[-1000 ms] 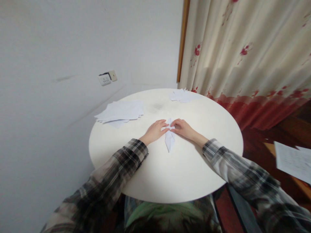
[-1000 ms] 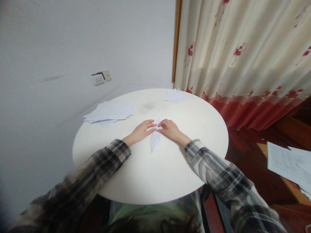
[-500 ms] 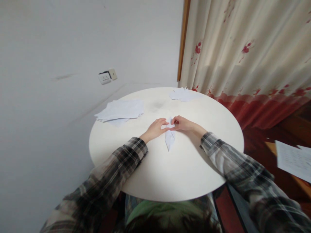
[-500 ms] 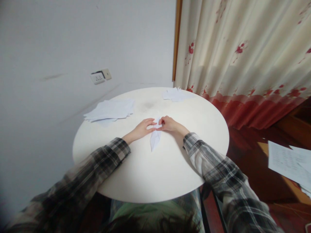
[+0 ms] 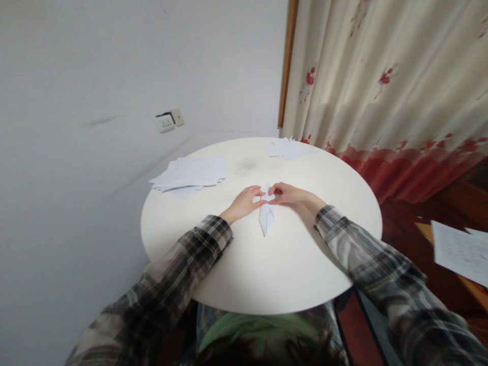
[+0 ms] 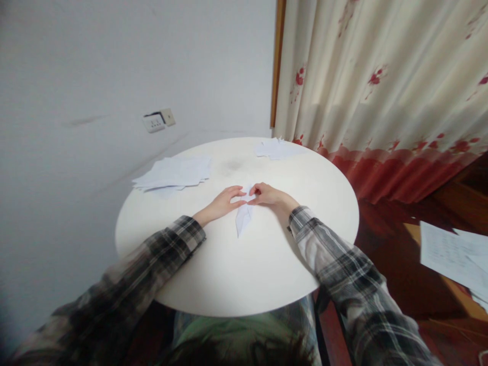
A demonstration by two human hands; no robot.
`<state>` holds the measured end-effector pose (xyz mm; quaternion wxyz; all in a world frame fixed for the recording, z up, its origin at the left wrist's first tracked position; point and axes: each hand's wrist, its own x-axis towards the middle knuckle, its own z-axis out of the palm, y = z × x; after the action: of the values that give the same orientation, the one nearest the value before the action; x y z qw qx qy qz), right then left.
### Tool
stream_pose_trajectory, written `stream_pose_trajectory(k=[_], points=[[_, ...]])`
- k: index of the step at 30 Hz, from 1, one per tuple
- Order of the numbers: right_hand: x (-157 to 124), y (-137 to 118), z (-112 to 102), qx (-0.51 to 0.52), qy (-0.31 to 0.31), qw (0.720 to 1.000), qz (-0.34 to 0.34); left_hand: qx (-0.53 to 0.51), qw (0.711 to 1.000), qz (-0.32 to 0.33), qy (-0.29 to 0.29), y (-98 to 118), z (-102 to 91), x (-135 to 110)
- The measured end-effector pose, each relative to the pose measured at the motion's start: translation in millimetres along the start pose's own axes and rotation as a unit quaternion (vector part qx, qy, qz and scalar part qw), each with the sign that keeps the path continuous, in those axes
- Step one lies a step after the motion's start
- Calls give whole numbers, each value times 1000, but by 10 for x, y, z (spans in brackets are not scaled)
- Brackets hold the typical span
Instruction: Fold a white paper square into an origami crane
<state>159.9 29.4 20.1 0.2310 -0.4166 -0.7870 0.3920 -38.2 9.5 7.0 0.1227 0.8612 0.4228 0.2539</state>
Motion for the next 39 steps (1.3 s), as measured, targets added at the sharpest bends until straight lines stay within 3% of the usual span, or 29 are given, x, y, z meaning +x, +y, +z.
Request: stream_pose_trajectory(k=[9, 19, 39], points=[[21, -177, -95, 56, -71, 992, 88, 9, 1000, 1, -5, 25, -8, -12], [251, -241, -198, -79, -154, 977, 125, 15, 1000, -4, -3, 13, 23, -15], [384, -377, -262, -237, -224, 931, 167, 29, 999, -10, -13, 67, 0, -19]])
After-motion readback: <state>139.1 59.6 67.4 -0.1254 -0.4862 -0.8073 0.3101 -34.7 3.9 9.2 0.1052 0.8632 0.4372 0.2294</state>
